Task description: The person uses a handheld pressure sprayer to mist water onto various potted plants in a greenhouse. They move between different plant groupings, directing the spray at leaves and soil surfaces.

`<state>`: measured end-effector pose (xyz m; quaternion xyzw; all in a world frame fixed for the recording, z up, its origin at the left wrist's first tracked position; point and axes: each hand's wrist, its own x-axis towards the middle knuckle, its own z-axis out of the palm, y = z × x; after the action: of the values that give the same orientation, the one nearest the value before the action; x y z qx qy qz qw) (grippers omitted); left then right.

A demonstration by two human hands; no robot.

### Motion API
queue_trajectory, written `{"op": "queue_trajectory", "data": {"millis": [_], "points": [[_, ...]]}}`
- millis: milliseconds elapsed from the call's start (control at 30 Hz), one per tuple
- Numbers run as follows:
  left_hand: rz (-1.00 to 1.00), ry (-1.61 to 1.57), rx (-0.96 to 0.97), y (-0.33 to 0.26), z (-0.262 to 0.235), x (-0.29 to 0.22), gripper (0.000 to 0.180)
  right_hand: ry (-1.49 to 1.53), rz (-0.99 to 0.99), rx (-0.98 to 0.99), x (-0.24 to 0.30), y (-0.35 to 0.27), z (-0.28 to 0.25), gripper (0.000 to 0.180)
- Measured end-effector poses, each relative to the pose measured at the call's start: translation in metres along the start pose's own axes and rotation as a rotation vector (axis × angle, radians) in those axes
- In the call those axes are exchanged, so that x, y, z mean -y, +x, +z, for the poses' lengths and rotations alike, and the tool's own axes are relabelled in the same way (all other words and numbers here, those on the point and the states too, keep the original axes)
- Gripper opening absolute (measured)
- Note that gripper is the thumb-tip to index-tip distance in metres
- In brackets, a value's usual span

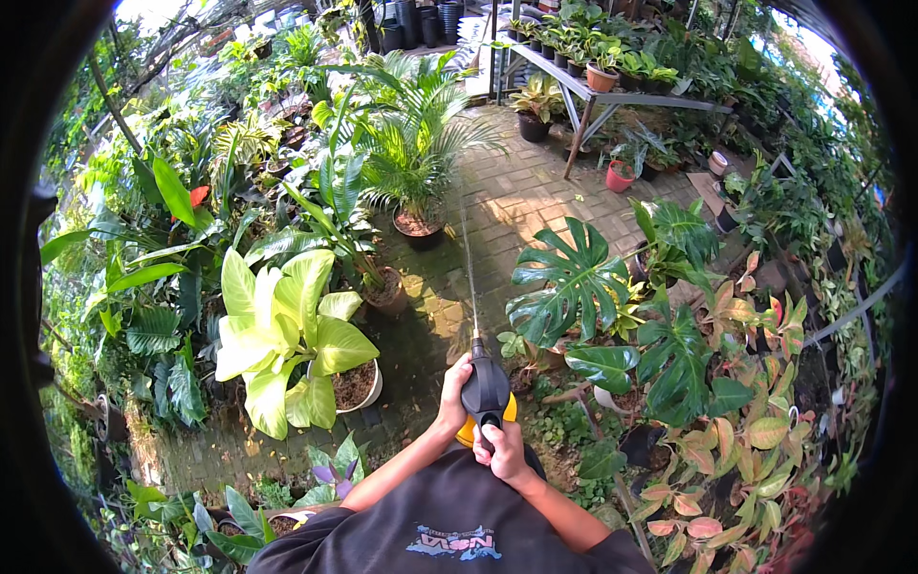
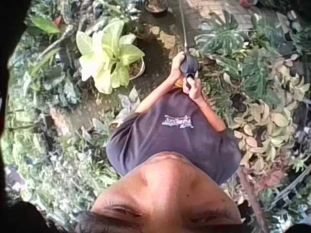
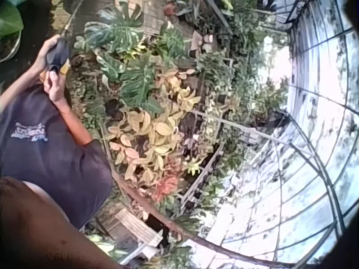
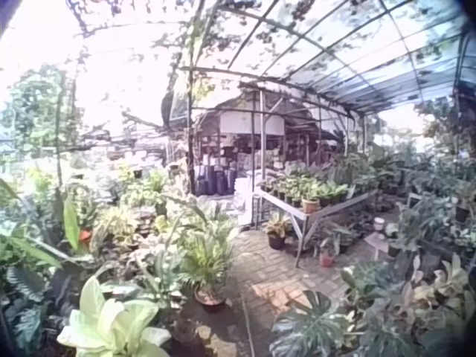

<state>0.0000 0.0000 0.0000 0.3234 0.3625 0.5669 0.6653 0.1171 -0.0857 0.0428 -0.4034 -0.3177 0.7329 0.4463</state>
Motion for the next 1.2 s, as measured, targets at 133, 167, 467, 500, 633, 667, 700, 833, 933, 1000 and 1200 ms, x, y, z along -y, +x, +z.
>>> {"op": "queue_trajectory", "data": {"millis": [133,167,467,500,633,667,700,833,933,1000,1200], "points": [[0.018,0.101,0.05,0.007,-0.003,-0.017,0.023,0.07,-0.028,0.017,-0.008,0.008,0.003,0.038],[0.002,0.145,0.061,0.006,0.0,-0.018,0.023,0.091,-0.031,0.018,-0.008,0.006,0.002,0.037],[0.013,0.121,0.074,0.018,0.018,-0.021,0.025,0.052,-0.082,-0.015,-0.001,0.012,-0.009,0.039],[0.022,0.122,0.068,0.021,0.018,-0.02,0.025,0.051,-0.084,-0.019,0.0,0.014,-0.008,0.039],[0.042,0.144,0.057,0.035,0.015,-0.018,0.026,0.045,-0.089,-0.04,0.004,0.027,-0.009,0.04],[0.043,0.154,0.052,0.037,0.014,-0.017,0.026,0.045,-0.085,-0.049,0.005,0.03,-0.009,0.04],[0.045,0.156,0.054,0.042,0.013,-0.016,0.026,0.054,-0.075,-0.045,0.006,0.034,-0.01,0.04],[0.036,0.146,0.07,0.067,0.01,-0.016,0.025,0.072,-0.053,-0.037,0.014,0.057,-0.015,0.039],[0.038,0.145,0.078,0.093,0.01,-0.022,0.024,0.071,-0.047,-0.032,0.025,0.082,-0.02,0.038],[0.043,0.141,0.061,0.112,0.011,-0.026,0.021,0.084,-0.042,-0.028,0.034,0.101,-0.023,0.037],[0.009,0.113,0.08,0.181,0.026,-0.037,0.016,0.087,-0.074,-0.055,0.064,0.16,-0.035,0.038]]}}
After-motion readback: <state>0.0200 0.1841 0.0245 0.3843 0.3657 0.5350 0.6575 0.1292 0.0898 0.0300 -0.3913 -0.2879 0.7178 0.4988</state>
